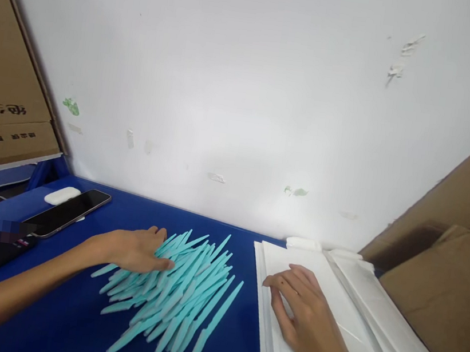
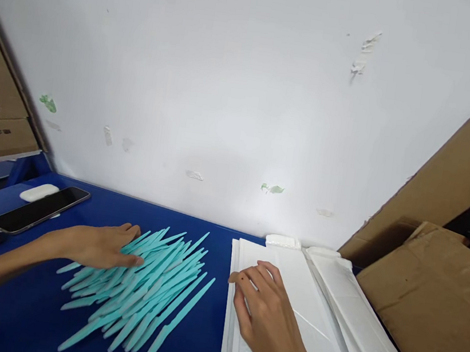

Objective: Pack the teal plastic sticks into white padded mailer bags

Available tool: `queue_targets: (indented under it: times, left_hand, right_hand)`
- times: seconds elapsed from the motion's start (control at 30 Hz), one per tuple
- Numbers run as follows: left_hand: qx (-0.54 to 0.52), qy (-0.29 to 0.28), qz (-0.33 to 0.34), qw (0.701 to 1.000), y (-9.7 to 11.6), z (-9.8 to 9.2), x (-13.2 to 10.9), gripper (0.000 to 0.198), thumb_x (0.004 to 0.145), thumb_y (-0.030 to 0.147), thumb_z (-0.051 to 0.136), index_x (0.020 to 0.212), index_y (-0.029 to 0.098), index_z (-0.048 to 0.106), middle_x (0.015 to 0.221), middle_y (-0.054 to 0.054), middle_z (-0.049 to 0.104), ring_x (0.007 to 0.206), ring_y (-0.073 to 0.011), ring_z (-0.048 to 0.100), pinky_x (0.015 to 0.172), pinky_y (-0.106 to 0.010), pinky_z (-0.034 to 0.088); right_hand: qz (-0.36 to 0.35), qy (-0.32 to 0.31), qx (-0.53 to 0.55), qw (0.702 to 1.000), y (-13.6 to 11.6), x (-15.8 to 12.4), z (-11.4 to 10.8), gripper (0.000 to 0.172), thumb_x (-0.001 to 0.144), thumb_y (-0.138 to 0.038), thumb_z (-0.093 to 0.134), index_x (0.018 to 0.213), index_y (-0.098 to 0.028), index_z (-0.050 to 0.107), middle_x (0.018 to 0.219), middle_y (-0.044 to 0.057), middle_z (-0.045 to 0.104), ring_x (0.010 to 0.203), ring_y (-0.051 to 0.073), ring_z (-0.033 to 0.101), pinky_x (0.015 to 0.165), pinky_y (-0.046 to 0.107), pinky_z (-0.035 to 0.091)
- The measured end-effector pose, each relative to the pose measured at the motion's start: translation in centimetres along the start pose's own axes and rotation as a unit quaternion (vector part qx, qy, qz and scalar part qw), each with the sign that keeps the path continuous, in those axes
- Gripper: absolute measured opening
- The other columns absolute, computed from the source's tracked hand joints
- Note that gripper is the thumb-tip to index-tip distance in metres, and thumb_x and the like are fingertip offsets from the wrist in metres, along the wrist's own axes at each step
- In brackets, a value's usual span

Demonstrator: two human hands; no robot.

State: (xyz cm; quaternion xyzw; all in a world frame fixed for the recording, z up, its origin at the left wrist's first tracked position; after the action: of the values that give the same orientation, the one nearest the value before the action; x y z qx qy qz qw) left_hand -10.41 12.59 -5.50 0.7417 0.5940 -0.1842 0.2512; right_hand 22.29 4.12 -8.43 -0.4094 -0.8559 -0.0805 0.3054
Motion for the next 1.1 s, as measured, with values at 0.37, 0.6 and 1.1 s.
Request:
queue_targets:
  times: [0.37, 0.6, 1.1]
  left_hand:
    - [0.014, 0.032, 0.016, 0.999, 0.3, 0.2, 1.2, 0.078, 0.09, 0.04, 0.044, 0.156, 0.003, 0.032, 0.161, -0.022, 0.026, 0.151, -0.0357, 0.027, 0.119, -0.051, 0.031]
    - [0.008, 0.065, 0.023, 0.998, -0.9, 0.7, 1.4, 0.08, 0.095, 0.042, 0.032, 0.158, -0.005, 0.02, 0.162, -0.026, 0.023, 0.15, -0.0371, 0.029, 0.117, -0.046, 0.036]
    - [-0.283, 0.089, 0.182, 0.938, -2.0, -1.8, -4.0, 0.043, 0.101, 0.055, 0.026, 0.099, 0.024, 0.057, 0.088, -0.003, 0.065, 0.086, -0.0207, 0.064, 0.093, -0.037, 0.051]
  right_hand:
    - [-0.004, -0.034, 0.008, 0.999, -0.4, -0.5, 0.8, 0.028, 0.097, -0.003, 0.043, 0.111, -0.022, 0.058, 0.096, 0.004, 0.066, 0.087, 0.021, 0.062, 0.101, 0.052, 0.044]
    - [-0.006, -0.038, 0.013, 0.999, -0.6, -0.4, 0.9, 0.03, 0.096, -0.001, 0.043, 0.112, -0.021, 0.059, 0.096, 0.003, 0.066, 0.088, 0.021, 0.064, 0.1, 0.053, 0.046]
    - [0.04, 0.028, 0.058, 0.997, -1.2, 0.1, 0.0, 0.028, 0.1, -0.01, 0.046, 0.12, -0.027, 0.057, 0.102, 0.003, 0.07, 0.094, 0.021, 0.066, 0.099, 0.048, 0.05]
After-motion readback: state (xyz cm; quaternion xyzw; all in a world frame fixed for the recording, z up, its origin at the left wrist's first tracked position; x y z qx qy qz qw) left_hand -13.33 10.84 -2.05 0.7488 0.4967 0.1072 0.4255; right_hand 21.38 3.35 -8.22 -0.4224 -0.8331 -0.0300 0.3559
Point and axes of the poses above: each hand's wrist, its own x-axis towards the middle knuckle, its own z-axis out of the palm, y = z × x, the point moved 3 cm from there along x, towards the middle knuckle
